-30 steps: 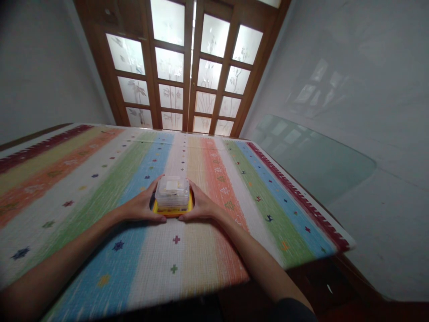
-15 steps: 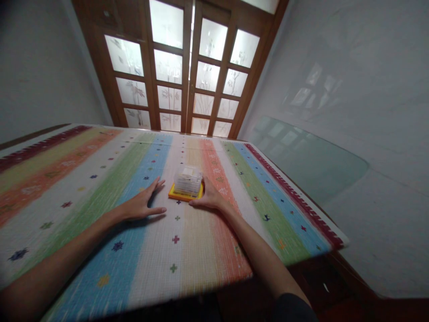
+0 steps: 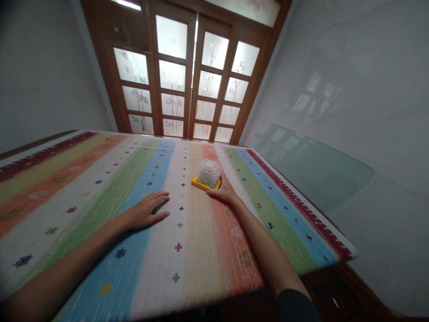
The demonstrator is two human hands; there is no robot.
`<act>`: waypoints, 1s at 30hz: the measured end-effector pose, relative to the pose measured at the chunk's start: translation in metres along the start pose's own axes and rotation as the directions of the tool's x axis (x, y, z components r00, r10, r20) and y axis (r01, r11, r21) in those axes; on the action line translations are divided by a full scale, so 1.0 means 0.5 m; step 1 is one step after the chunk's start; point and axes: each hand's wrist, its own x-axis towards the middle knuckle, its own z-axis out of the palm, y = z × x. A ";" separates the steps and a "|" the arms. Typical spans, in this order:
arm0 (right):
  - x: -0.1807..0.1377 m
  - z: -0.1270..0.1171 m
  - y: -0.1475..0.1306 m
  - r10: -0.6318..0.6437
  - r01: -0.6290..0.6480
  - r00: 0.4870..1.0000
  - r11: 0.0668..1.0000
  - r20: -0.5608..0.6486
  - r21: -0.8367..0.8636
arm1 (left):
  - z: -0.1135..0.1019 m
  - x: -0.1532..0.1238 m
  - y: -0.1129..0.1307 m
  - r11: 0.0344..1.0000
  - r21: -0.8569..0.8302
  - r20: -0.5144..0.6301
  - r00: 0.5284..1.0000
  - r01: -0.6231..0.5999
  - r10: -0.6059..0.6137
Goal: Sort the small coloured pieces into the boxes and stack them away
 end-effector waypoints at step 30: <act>0.051 -0.122 0.103 0.147 -0.143 0.974 0.989 -0.172 0.031 | 0.002 0.000 -0.003 1.000 -0.024 -0.044 0.999 -0.017 0.016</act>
